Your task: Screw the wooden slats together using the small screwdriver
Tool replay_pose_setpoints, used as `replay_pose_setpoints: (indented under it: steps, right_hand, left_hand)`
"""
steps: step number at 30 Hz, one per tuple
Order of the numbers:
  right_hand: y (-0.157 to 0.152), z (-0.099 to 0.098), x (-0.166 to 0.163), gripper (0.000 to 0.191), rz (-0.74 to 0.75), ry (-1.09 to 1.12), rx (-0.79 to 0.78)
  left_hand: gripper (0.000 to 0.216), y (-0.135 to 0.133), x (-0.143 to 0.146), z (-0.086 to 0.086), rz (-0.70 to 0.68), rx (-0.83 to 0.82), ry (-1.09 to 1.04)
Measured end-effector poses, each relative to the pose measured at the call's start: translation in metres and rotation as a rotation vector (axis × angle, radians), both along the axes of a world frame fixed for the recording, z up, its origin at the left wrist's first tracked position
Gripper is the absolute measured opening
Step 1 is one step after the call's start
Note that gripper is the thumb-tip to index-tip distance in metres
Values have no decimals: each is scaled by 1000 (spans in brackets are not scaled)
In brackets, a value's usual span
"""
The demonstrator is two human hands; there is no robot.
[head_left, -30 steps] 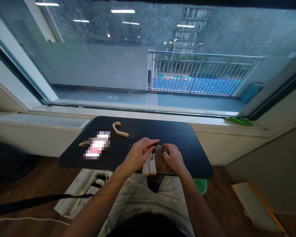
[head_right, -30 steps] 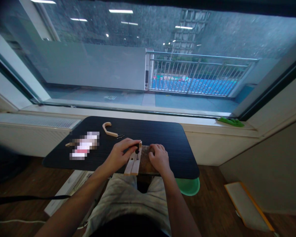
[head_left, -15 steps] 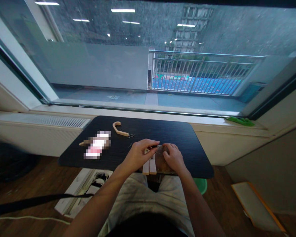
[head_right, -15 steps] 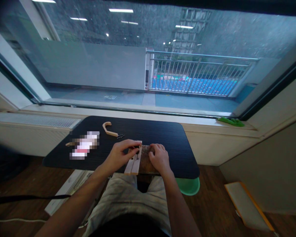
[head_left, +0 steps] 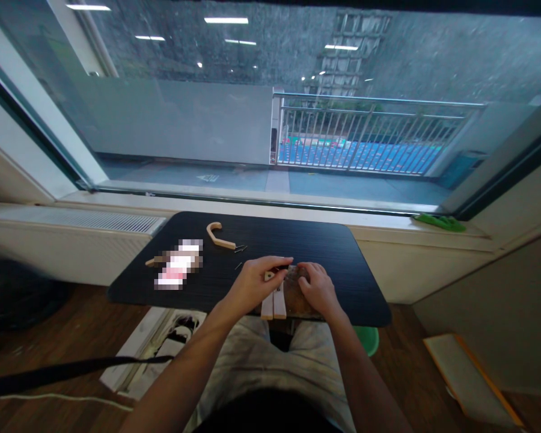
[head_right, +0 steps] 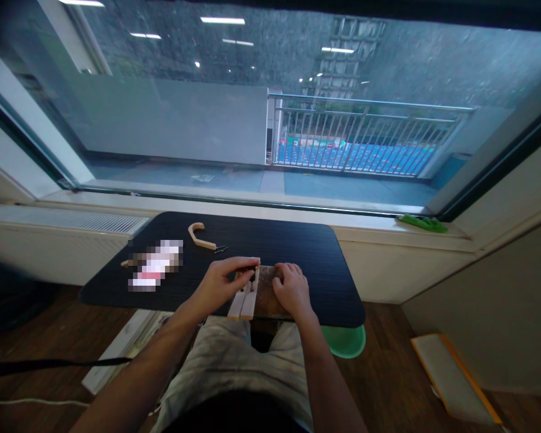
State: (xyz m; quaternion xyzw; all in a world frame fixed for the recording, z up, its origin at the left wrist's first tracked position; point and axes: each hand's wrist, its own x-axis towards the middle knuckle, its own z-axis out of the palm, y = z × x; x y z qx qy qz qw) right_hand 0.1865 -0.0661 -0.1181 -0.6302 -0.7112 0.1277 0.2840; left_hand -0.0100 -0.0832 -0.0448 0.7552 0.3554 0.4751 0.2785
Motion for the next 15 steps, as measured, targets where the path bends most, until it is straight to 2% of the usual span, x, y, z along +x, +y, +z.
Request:
replay_pose_setpoints:
  steps: [15]
  right_hand:
    - [1,-3,2,34,10,-22,1]
  left_hand:
    - [29,0,16,3,47,3,67]
